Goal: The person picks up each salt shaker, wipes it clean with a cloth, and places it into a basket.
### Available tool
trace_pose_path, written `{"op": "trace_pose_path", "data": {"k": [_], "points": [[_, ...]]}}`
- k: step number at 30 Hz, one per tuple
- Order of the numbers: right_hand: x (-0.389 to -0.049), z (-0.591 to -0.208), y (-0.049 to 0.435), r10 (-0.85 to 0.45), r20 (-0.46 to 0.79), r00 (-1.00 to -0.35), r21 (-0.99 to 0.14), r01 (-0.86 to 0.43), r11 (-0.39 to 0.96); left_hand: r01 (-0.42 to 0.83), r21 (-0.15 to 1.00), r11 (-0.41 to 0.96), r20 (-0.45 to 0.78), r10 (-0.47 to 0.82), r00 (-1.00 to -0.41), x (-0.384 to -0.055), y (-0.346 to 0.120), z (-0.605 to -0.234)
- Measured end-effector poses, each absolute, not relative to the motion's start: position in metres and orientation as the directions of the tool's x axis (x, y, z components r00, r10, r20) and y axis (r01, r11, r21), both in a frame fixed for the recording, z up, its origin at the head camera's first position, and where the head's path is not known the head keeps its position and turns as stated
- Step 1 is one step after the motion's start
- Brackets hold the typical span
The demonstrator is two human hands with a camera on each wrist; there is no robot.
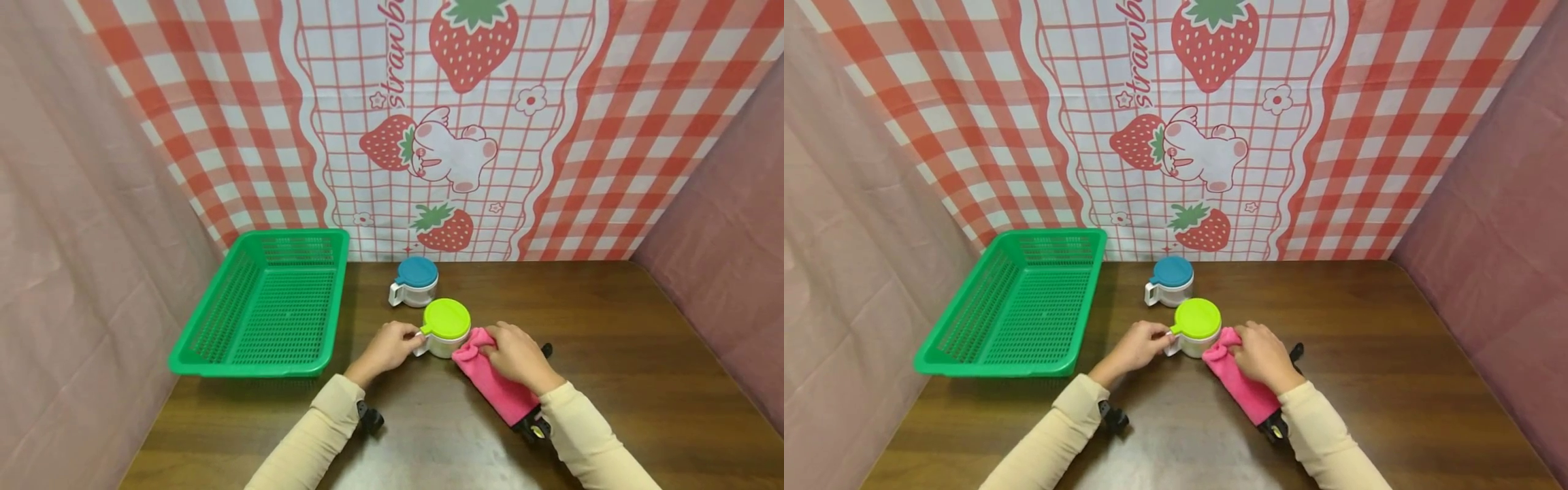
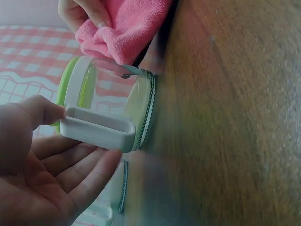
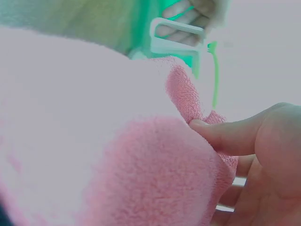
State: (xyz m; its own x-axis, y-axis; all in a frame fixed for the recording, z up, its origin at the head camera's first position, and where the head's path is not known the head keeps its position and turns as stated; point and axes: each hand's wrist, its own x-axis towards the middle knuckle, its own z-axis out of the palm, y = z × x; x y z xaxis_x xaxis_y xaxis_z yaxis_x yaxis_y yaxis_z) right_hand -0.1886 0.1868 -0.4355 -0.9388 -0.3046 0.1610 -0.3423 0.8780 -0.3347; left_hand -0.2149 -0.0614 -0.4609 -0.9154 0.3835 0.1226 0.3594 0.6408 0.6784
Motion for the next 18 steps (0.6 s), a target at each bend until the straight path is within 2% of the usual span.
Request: {"op": "trace_pose_path", "data": {"k": [8, 15, 18], "points": [[-0.184, -0.42, 0.194, -0.35, 0.213, -0.912, -0.342, -0.405, 0.848, 0.324, 0.737, 0.593, 0.095, 0.383, -0.919, -0.217, -0.067, -0.466], [-0.186, -0.417, 0.193, -0.371, 0.199, -0.907, -0.349, -0.419, 0.838, 0.145, 0.874, 0.463, 0.004, 0.291, -0.957, -0.214, -0.067, -0.466], [-0.186, -0.419, 0.192, -0.363, 0.192, -0.912, -0.344, -0.409, 0.845, 0.136, 0.899, 0.416, 0.01, 0.291, -0.957, -0.213, -0.066, -0.466]]}}
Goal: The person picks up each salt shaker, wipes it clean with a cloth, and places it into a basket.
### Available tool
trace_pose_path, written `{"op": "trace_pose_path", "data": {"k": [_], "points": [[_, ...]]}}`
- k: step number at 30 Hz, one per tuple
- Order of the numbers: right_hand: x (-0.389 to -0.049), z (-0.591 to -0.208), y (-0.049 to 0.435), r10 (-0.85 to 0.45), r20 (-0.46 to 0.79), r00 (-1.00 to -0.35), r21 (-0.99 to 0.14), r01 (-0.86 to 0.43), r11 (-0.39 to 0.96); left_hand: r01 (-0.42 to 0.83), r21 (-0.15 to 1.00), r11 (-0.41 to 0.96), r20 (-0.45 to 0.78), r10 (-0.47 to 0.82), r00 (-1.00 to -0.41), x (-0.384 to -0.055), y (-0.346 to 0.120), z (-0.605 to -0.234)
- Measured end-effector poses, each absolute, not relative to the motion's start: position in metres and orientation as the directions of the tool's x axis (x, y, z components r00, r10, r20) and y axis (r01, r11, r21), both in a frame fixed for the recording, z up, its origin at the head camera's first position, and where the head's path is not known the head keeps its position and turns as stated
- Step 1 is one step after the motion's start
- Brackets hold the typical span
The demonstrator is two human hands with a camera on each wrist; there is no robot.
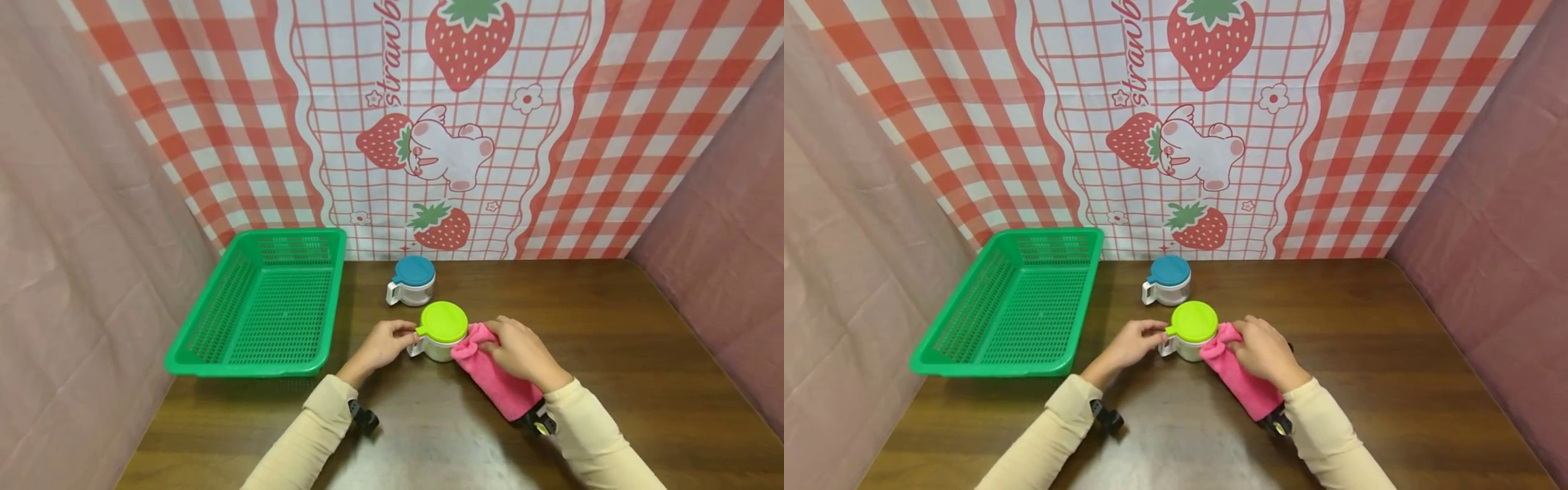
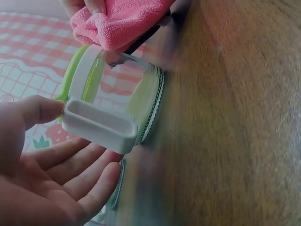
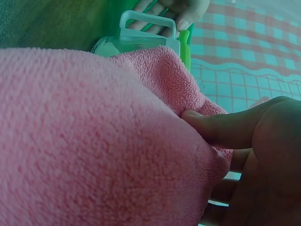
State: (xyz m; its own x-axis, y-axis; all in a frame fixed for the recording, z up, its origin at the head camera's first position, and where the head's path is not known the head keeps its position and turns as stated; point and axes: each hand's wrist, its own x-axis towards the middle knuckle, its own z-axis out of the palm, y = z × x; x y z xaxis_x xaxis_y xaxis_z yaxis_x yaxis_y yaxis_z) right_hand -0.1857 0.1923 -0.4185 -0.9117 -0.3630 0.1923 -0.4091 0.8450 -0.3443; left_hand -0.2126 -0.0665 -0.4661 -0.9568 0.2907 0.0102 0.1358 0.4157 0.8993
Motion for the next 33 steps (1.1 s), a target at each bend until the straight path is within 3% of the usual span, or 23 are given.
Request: {"op": "trace_pose_path", "data": {"k": [11, 33], "points": [[-0.185, -0.424, 0.186, -0.359, 0.19, -0.914, -0.346, -0.405, 0.847, 0.187, 0.88, 0.437, 0.033, 0.335, -0.942, -0.212, -0.067, -0.47], [-0.175, -0.456, 0.174, -0.292, 0.117, -0.949, -0.315, -0.314, 0.896, 0.119, 0.909, 0.4, 0.006, 0.272, -0.962, -0.211, -0.062, -0.471]]}}
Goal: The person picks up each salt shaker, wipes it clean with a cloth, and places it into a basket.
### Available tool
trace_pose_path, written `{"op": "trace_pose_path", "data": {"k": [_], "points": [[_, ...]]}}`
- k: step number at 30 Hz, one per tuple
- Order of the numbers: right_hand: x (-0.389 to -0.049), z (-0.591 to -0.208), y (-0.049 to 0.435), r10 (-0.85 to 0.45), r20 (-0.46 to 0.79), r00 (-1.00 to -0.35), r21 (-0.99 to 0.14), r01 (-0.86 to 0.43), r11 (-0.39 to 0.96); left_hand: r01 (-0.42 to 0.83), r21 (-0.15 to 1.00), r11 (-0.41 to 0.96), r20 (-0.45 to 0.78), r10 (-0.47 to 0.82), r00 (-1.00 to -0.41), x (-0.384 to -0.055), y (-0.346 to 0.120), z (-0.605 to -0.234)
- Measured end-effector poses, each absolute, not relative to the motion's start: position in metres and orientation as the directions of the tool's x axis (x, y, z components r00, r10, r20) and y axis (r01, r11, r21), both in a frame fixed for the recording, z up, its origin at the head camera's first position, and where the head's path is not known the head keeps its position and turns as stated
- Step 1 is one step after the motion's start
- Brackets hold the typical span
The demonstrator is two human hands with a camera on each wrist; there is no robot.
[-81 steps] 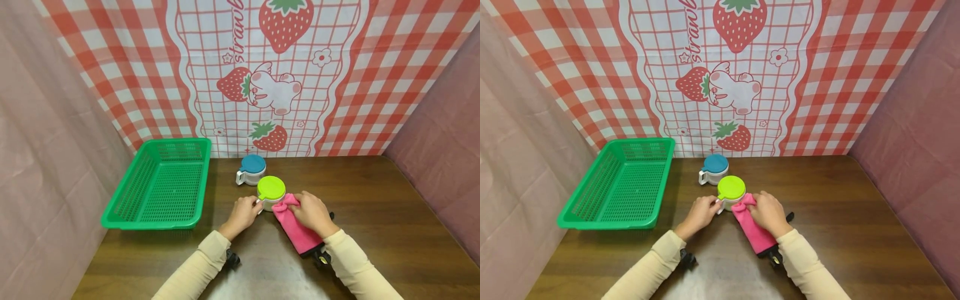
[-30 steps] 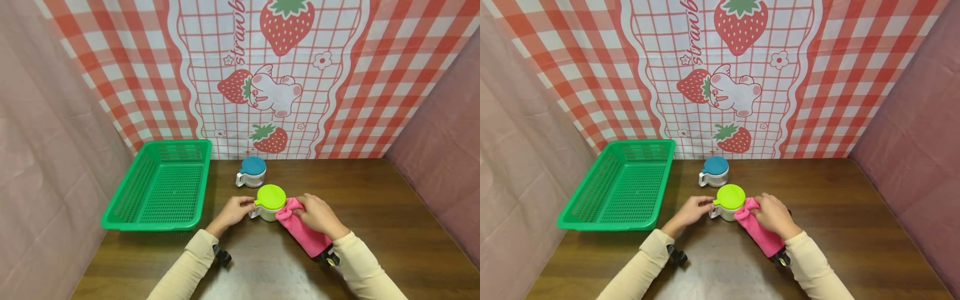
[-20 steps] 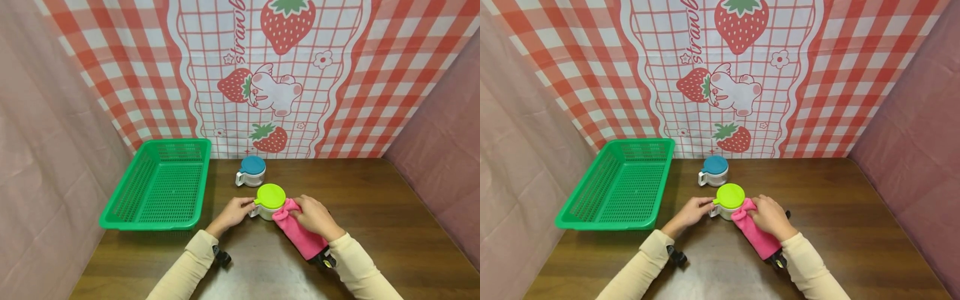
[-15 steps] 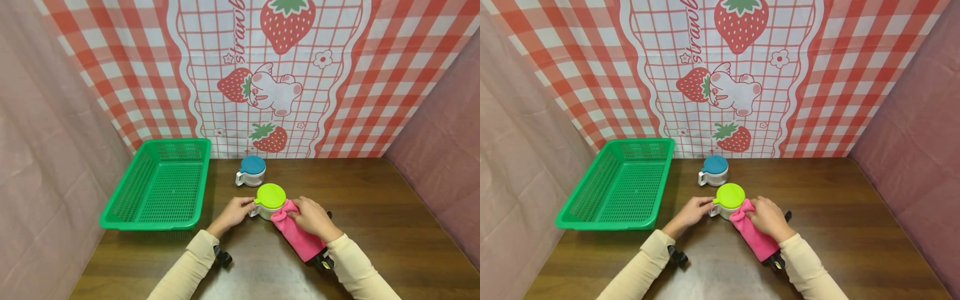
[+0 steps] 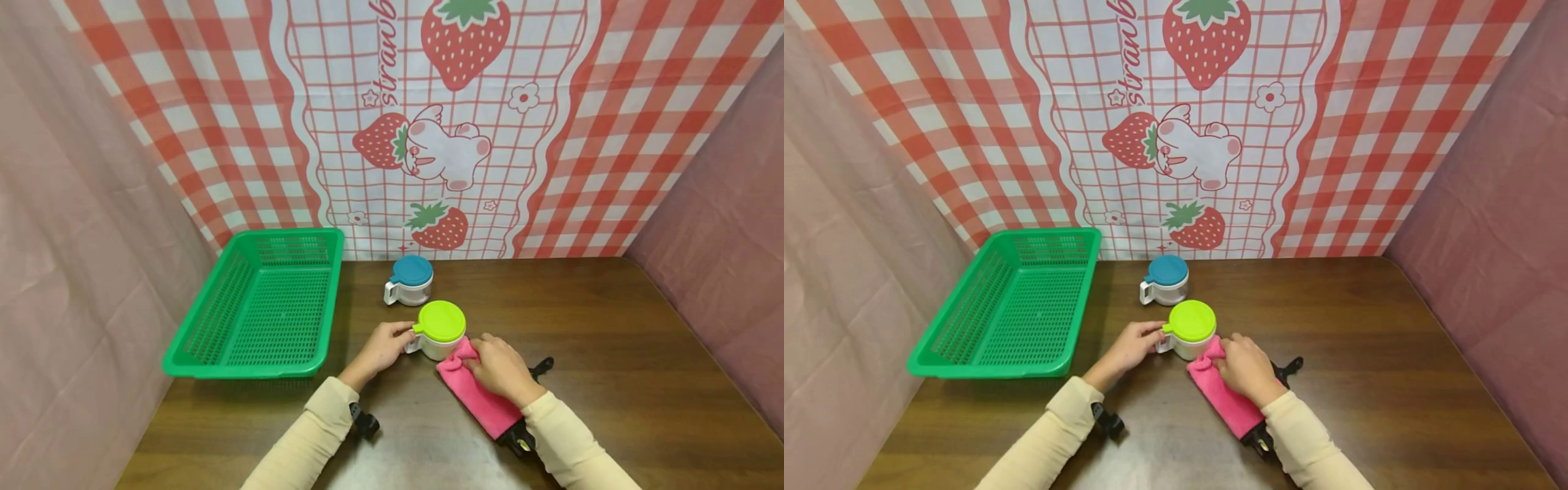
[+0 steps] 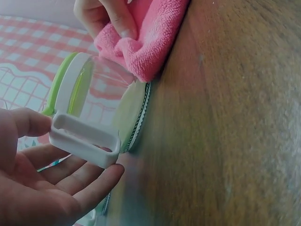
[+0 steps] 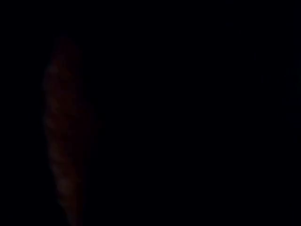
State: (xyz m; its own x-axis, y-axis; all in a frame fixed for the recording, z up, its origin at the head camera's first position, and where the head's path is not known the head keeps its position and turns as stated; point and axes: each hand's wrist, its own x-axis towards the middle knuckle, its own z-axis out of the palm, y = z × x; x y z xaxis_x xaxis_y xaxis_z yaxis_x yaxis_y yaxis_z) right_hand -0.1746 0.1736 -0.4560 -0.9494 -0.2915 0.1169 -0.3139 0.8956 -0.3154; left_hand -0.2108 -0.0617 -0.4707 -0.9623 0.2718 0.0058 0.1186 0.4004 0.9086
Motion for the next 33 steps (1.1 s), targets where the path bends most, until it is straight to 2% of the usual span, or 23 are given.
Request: {"op": "trace_pose_path", "data": {"k": [5, 11, 18, 33], "points": [[-0.174, -0.449, 0.183, -0.303, 0.144, -0.942, -0.344, -0.335, 0.877, 0.101, 0.919, 0.38, -0.002, 0.262, -0.965, -0.21, -0.062, -0.47], [-0.177, -0.436, 0.196, -0.374, 0.187, -0.908, -0.336, -0.417, 0.844, 0.08, 0.928, 0.364, -0.013, 0.248, -0.969, -0.21, -0.061, -0.47], [-0.187, -0.423, 0.204, -0.402, 0.203, -0.893, -0.31, -0.448, 0.839, 0.062, 0.928, 0.368, -0.026, 0.229, -0.973, -0.209, -0.06, -0.47], [-0.209, -0.437, 0.196, -0.486, 0.137, -0.863, -0.312, -0.503, 0.806, 0.089, 0.93, 0.356, -0.001, 0.247, -0.969, -0.208, -0.062, -0.473]]}}
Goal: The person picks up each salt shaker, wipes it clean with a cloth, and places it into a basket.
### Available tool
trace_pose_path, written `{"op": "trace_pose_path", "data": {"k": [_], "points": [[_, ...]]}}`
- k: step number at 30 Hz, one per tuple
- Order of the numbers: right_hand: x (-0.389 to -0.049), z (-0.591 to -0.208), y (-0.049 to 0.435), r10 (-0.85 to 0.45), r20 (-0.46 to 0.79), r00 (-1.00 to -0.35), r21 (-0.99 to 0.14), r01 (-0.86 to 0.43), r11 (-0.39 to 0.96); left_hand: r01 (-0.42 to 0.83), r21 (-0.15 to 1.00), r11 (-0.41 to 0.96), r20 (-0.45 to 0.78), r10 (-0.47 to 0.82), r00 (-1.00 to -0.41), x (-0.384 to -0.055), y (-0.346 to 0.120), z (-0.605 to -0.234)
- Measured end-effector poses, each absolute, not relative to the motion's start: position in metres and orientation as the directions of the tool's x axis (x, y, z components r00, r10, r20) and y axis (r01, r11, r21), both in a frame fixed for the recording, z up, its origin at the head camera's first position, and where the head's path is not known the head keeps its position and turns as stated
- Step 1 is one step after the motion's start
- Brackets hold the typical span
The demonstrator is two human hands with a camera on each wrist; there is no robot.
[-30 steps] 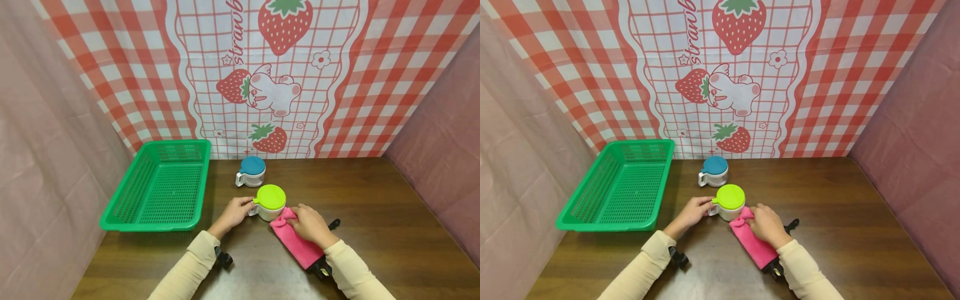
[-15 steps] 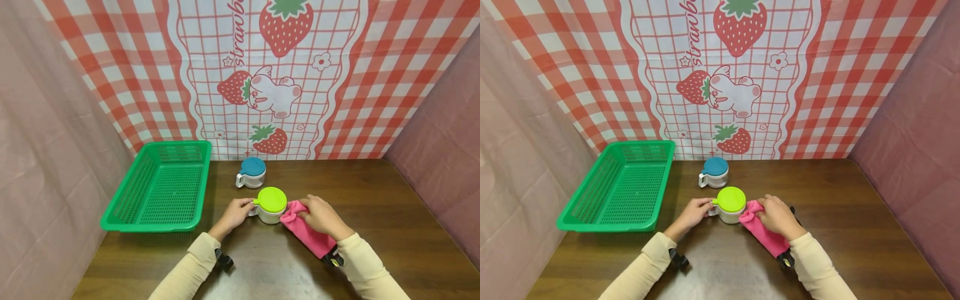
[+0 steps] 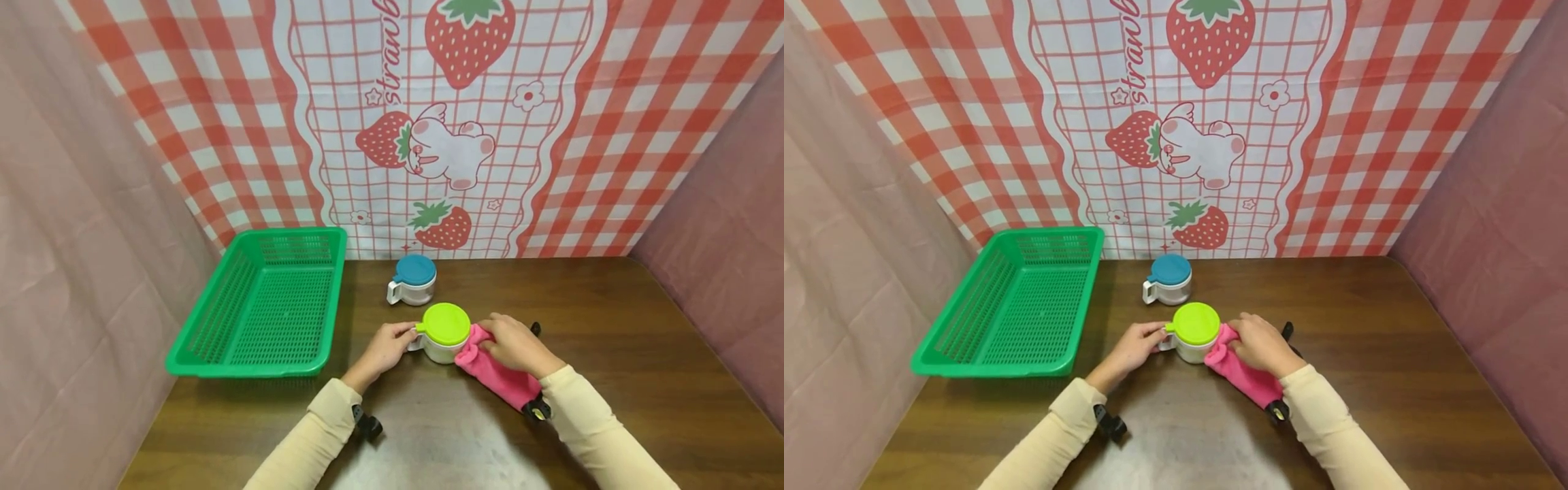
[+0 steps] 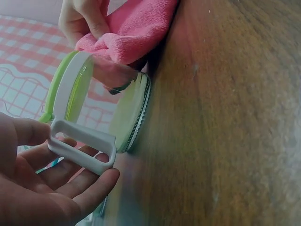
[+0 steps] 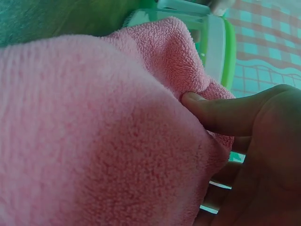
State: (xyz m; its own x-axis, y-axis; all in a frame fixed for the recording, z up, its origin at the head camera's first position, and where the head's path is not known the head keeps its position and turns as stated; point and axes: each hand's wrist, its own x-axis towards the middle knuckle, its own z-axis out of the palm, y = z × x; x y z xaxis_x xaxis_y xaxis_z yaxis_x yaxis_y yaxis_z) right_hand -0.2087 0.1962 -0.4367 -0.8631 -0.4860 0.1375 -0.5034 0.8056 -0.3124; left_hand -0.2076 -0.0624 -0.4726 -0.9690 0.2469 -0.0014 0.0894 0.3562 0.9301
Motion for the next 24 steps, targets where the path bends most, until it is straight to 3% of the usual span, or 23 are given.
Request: {"op": "trace_pose_path", "data": {"k": [12, 24], "points": [[-0.206, -0.455, 0.189, -0.483, 0.139, -0.865, -0.256, -0.502, 0.826, 0.08, 0.921, 0.382, -0.013, 0.236, -0.972, -0.212, -0.063, -0.47], [-0.206, -0.427, 0.203, -0.472, 0.122, -0.873, -0.289, -0.486, 0.825, 0.069, 0.934, 0.351, -0.017, 0.236, -0.972, -0.214, -0.063, -0.473]]}}
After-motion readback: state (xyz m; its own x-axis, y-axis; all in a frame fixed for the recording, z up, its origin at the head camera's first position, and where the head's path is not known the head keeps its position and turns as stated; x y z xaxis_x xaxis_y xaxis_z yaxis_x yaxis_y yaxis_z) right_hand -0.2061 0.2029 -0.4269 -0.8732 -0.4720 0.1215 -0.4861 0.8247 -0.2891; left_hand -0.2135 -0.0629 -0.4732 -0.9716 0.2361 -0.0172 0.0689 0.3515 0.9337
